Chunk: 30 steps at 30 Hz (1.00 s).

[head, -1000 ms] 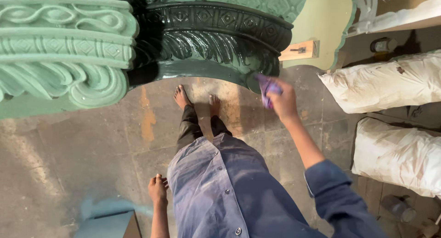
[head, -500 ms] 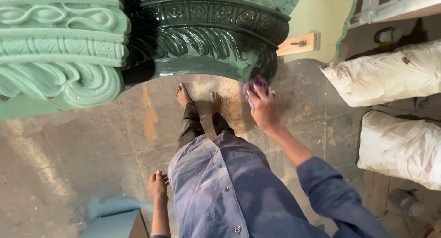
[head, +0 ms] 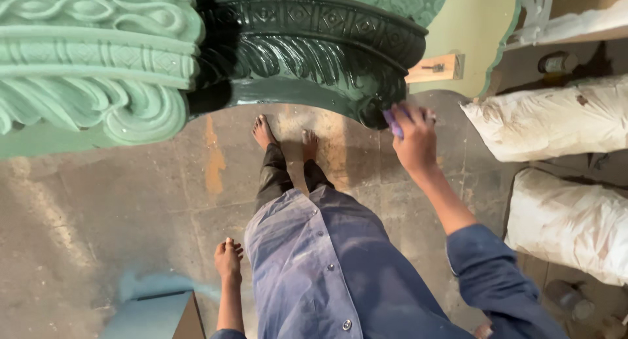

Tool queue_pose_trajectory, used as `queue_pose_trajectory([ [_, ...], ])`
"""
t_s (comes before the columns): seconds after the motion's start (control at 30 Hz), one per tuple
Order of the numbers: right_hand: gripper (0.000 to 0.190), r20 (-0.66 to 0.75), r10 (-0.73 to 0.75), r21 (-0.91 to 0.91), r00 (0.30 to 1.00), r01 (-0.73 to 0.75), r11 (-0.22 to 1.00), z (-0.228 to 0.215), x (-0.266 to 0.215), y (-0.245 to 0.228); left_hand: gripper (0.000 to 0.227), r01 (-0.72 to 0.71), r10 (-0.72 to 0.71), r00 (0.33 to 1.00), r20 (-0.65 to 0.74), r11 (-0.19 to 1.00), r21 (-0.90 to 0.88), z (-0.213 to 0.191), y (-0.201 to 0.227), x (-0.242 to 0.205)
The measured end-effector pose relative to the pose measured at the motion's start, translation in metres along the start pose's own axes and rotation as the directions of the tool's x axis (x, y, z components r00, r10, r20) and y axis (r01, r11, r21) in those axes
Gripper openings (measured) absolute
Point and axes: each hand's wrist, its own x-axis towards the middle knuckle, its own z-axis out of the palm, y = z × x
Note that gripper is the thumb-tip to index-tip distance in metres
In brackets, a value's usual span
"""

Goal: The person cleans the ornate legs of a green wooden bed frame using a purple cloth. They repeatedly dip the cloth into a metal container to wet it and wipe the carved details of the furniture legs.

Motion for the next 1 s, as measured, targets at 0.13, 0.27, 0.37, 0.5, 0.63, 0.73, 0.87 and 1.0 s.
queue_pose_trajectory([
  [0.13, 0.07, -0.092, -0.046, 0.052, 0.995, 0.051, 0.997, 0.038, 0.066, -0.019, 0.035, -0.005, 0.005, 1.0, -0.002, 0.999, 0.052, 0.007, 0.001, 0.001],
  [0.27, 0.066, 0.045, -0.092, -0.259, 0.995, 0.101, 0.961, 0.053, 0.073, -0.035, 0.035, -0.038, 0.04, 0.999, 0.017, 0.997, -0.064, 0.006, 0.006, 0.004],
  [0.37, 0.057, 0.17, 0.008, -0.081, 0.985, 0.006, 0.997, 0.045, 0.062, -0.032, 0.034, -0.005, 0.005, 1.0, -0.009, 0.997, -0.075, 0.002, 0.0, -0.006],
  [0.5, 0.043, 0.086, -0.069, 0.03, 0.994, 0.066, 0.997, 0.041, 0.065, -0.022, 0.033, 0.028, -0.027, 1.0, 0.004, 0.997, -0.077, 0.008, 0.0, -0.01],
  [0.63, 0.045, 0.113, -0.04, -0.046, 0.993, 0.045, 0.998, 0.036, 0.07, -0.028, 0.034, 0.05, -0.051, 0.999, -0.005, 0.995, -0.081, 0.016, 0.0, -0.011],
  [0.73, 0.033, 0.115, -0.079, 0.124, 0.99, 0.065, 0.99, 0.027, 0.078, -0.042, 0.035, 0.05, -0.051, 0.999, -0.006, 0.994, -0.101, 0.012, 0.002, -0.012],
  [0.87, 0.039, 0.066, -0.113, 0.12, 0.991, 0.105, 0.987, 0.034, 0.116, -0.064, 0.034, 0.038, -0.039, 0.998, -0.045, 0.999, -0.024, 0.009, 0.007, -0.008],
  [1.0, 0.041, 0.003, -0.256, -0.082, 0.967, 0.255, 0.963, 0.052, 0.115, -0.08, 0.035, 0.018, -0.018, 0.999, -0.043, 1.0, -0.009, 0.007, 0.011, 0.0],
])
